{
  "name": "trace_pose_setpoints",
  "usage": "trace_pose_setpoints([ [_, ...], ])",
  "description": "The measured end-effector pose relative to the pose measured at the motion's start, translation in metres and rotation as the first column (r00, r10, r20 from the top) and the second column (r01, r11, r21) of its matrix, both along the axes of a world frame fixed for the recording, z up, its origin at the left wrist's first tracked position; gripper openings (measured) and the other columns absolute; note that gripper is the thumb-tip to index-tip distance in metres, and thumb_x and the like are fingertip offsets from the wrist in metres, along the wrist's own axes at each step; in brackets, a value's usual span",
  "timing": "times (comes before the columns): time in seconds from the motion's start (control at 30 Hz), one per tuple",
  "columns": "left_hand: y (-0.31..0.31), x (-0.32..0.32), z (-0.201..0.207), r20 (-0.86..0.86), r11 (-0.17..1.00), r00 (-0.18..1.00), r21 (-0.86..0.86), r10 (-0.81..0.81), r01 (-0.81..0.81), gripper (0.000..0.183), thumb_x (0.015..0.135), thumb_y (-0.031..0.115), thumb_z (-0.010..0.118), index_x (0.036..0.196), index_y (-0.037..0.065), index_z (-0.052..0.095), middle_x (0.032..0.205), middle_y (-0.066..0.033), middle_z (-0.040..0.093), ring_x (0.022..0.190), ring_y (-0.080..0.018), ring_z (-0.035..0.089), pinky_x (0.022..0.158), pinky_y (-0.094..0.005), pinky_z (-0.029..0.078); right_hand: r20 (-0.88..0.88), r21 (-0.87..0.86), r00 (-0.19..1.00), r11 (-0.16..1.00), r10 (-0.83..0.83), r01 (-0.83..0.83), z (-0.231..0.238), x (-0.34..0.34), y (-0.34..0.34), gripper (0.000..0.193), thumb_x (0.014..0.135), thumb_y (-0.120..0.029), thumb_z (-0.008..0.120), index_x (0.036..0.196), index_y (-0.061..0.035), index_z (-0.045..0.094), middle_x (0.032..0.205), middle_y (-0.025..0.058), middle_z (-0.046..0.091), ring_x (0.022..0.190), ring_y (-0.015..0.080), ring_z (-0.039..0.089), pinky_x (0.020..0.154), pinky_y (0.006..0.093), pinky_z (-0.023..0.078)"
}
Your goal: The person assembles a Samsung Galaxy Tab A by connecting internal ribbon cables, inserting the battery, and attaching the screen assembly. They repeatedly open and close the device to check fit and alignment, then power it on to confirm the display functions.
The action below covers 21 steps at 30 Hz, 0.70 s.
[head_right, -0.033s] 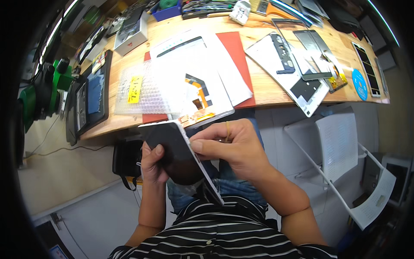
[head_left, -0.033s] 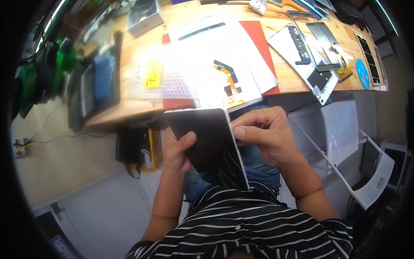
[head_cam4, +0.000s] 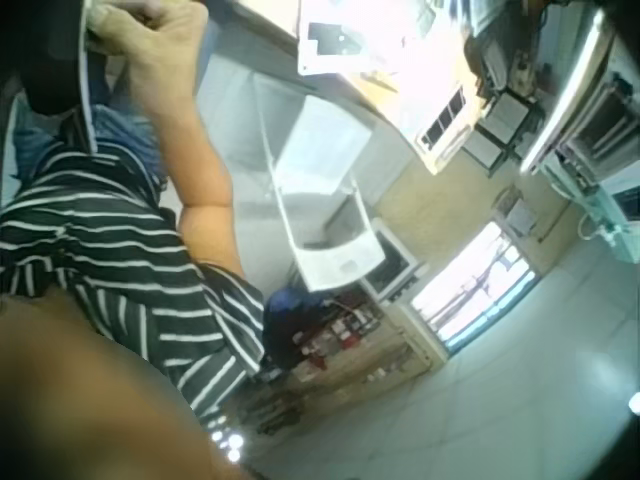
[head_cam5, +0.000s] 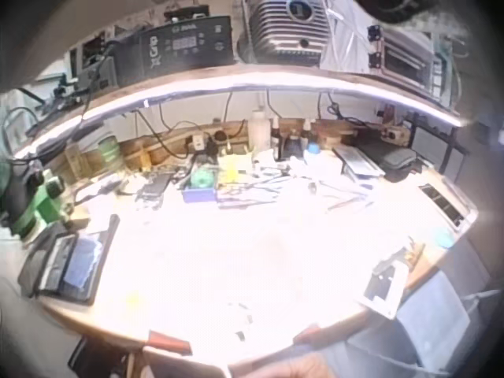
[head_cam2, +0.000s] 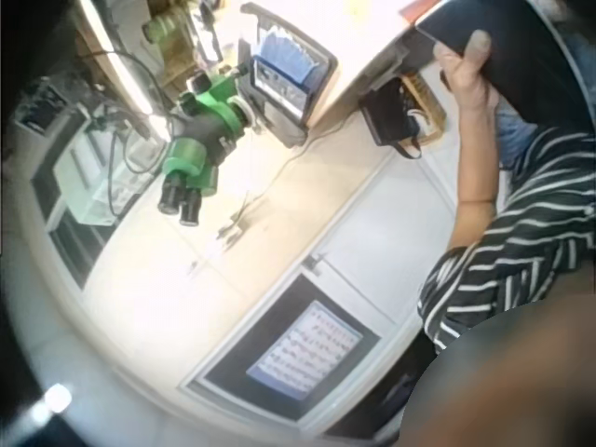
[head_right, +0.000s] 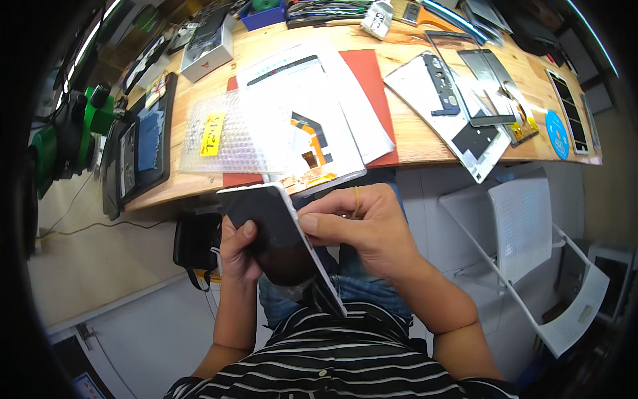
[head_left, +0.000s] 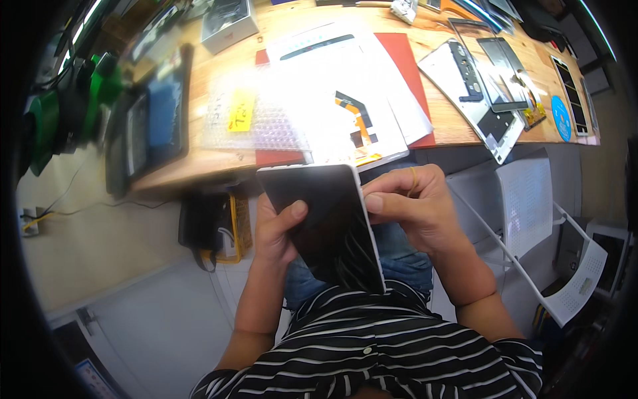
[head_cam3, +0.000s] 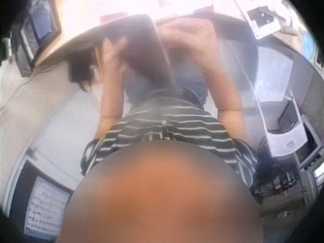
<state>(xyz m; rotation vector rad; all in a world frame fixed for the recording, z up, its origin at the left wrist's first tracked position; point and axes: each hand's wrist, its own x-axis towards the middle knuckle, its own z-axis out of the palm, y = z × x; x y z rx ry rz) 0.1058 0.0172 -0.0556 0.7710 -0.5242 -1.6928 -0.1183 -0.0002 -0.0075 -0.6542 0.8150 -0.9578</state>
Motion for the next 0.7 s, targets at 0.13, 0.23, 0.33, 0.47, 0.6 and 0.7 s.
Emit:
trace_pose_setpoints([
  [0.13, -0.007, -0.009, 0.018, 0.005, 0.998, 1.000, 0.053, -0.020, 0.020, 0.036, 0.087, 0.006, 0.076, 0.119, -0.003, 0.063, 0.109, -0.0127, 0.070, 0.098, -0.0194, 0.068, 0.090, -0.0310, 0.055, 0.040, 0.022, 0.997, 0.998, -0.065, 0.064, -0.006, -0.004, -0.003, 0.022, 0.092, -0.009, 0.072, 0.107, 0.0068, 0.072, 0.096, 0.0130, 0.075, 0.084, 0.0136, 0.071, 0.074, 0.0260, 0.059],
  [0.23, -0.021, -0.016, 0.033, 0.103, 0.999, 0.994, 0.019, 0.031, -0.033, 0.037, 0.089, 0.006, 0.075, 0.122, -0.003, 0.061, 0.110, -0.0118, 0.069, 0.099, -0.0183, 0.068, 0.090, -0.0306, 0.055, 0.057, -0.085, 0.998, 0.995, -0.038, 0.043, -0.008, -0.003, -0.002, 0.031, 0.093, -0.009, 0.069, 0.120, 0.0083, 0.065, 0.112, 0.0129, 0.071, 0.100, 0.0151, 0.068, 0.087, 0.0282, 0.055],
  [0.33, -0.038, -0.026, 0.045, 0.156, 0.995, 0.986, -0.090, 0.063, -0.049, 0.043, 0.089, 0.006, 0.075, 0.127, -0.003, 0.057, 0.112, -0.0107, 0.067, 0.100, -0.0176, 0.067, 0.089, -0.0307, 0.055, 0.007, -0.179, 1.000, 0.984, 0.005, -0.003, -0.006, -0.003, -0.001, 0.035, 0.093, -0.005, 0.068, 0.125, 0.0088, 0.061, 0.120, 0.0139, 0.069, 0.108, 0.0155, 0.065, 0.095, 0.0300, 0.051],
  [0.47, -0.047, -0.035, 0.064, 0.269, 0.940, 0.935, -0.310, 0.230, -0.142, 0.053, 0.092, 0.007, 0.069, 0.138, -0.004, 0.046, 0.128, -0.0151, 0.057, 0.113, -0.0199, 0.059, 0.094, -0.0352, 0.052, 0.033, -0.197, 0.995, 0.975, -0.096, 0.101, 0.000, -0.020, -0.012, 0.036, 0.092, -0.003, 0.068, 0.125, 0.0081, 0.061, 0.117, 0.0135, 0.070, 0.103, 0.0161, 0.067, 0.094, 0.0306, 0.053],
  [0.6, -0.037, -0.006, 0.101, 0.066, 0.525, 0.906, -0.831, 0.418, -0.181, 0.051, 0.093, 0.022, 0.065, 0.133, -0.003, 0.045, 0.116, -0.0133, 0.055, 0.098, -0.0236, 0.054, 0.084, -0.0389, 0.045, 0.188, -0.255, 0.937, 0.907, -0.295, 0.337, 0.007, -0.057, -0.032, 0.033, 0.093, -0.001, 0.066, 0.124, 0.0060, 0.060, 0.111, 0.0130, 0.071, 0.101, 0.0164, 0.069, 0.092, 0.0299, 0.055],
  [0.7, -0.011, 0.010, 0.133, -0.065, 0.056, 0.987, -0.996, 0.148, -0.074, 0.047, 0.095, 0.028, 0.064, 0.126, -0.002, 0.048, 0.084, -0.0040, 0.056, 0.060, -0.0102, 0.047, 0.054, -0.0250, 0.033, 0.156, -0.299, 0.844, 0.790, -0.513, 0.535, 0.006, -0.073, -0.036, 0.027, 0.094, 0.000, 0.063, 0.121, 0.0040, 0.062, 0.110, 0.0137, 0.071, 0.098, 0.0163, 0.070, 0.089, 0.0291, 0.057],
])
